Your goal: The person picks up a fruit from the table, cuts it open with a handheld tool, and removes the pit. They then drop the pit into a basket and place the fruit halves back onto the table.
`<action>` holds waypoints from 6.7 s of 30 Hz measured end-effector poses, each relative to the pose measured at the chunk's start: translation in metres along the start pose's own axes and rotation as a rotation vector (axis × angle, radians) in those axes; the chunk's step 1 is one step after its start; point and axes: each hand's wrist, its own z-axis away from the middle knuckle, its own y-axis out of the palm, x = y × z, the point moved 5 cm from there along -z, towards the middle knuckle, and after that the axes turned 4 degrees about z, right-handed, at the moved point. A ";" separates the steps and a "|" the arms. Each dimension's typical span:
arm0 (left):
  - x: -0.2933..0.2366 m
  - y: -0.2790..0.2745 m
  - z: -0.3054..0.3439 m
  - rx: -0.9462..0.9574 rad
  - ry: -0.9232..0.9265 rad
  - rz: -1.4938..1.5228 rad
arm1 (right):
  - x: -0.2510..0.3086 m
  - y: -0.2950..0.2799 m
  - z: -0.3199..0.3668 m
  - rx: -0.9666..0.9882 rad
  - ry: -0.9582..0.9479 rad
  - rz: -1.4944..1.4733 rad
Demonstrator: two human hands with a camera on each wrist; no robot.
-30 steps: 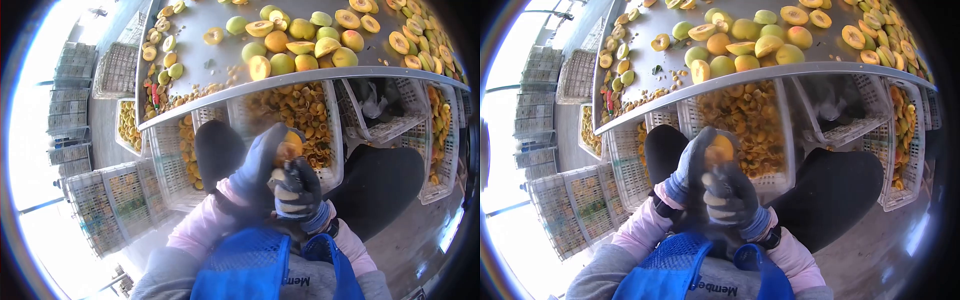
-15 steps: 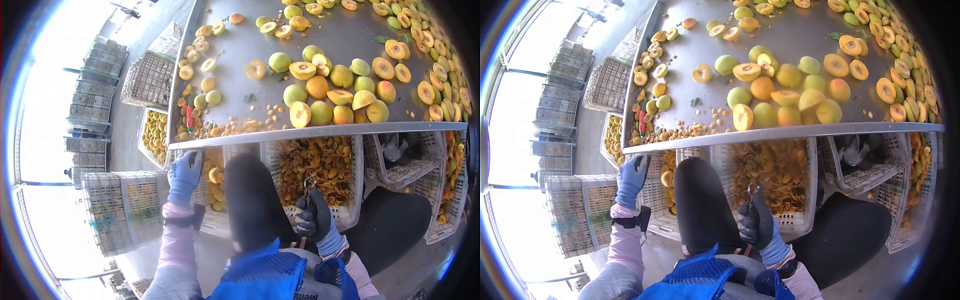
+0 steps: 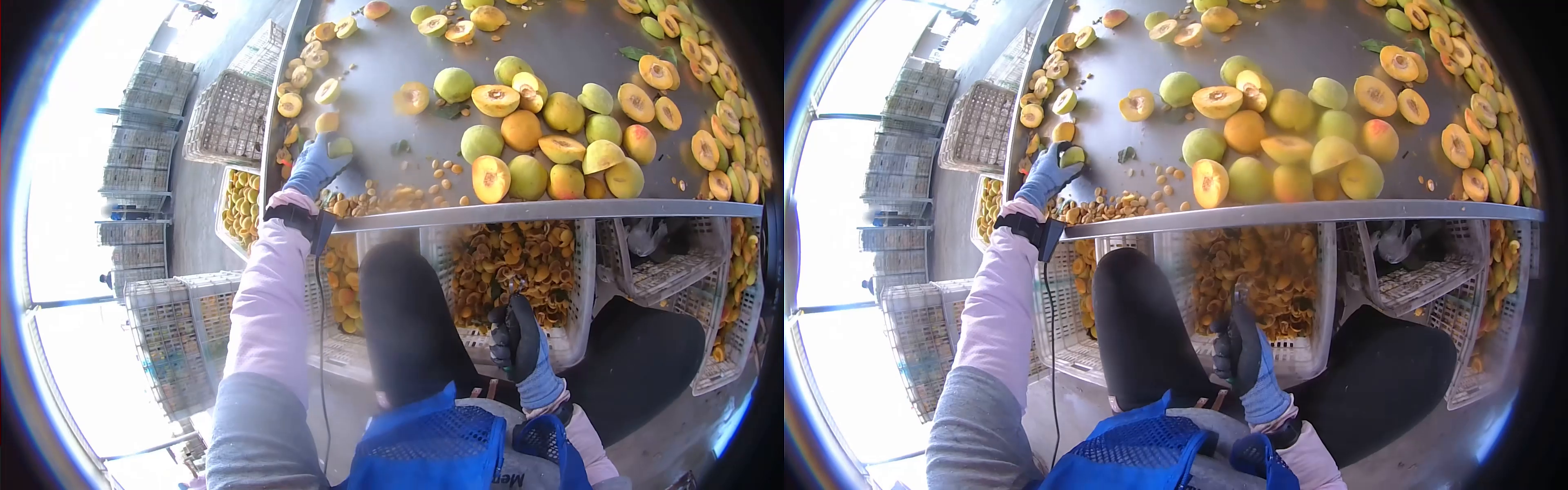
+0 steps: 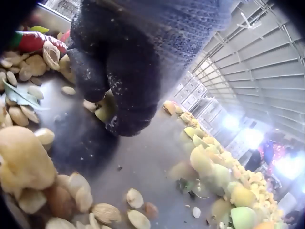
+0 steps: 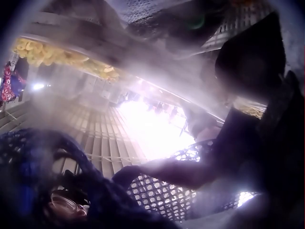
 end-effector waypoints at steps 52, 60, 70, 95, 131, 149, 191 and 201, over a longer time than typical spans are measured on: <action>-0.230 0.066 0.282 0.353 -0.009 1.198 | 0.006 -0.001 0.062 -0.015 -0.940 0.969; -0.236 0.069 0.285 0.281 0.036 1.053 | -0.013 -0.020 0.043 -0.024 -0.827 0.828; -0.242 0.058 0.283 0.590 0.052 1.471 | -0.004 -0.008 0.057 -0.116 -1.153 1.087; -0.237 0.079 0.273 0.394 0.575 1.069 | -0.017 -0.002 0.050 0.230 -0.258 0.210; -0.200 -0.065 0.291 -0.799 0.724 0.488 | -0.041 0.094 0.058 0.355 -0.324 0.731; -0.245 -0.035 0.231 -0.516 0.903 0.804 | -0.038 0.063 0.045 0.531 -0.495 1.098; -0.189 -0.035 0.130 -0.415 0.317 0.560 | 0.208 0.070 0.071 -0.072 -0.950 0.745; -0.230 0.020 0.275 0.092 0.147 1.418 | 0.058 0.050 0.080 0.052 -0.711 0.375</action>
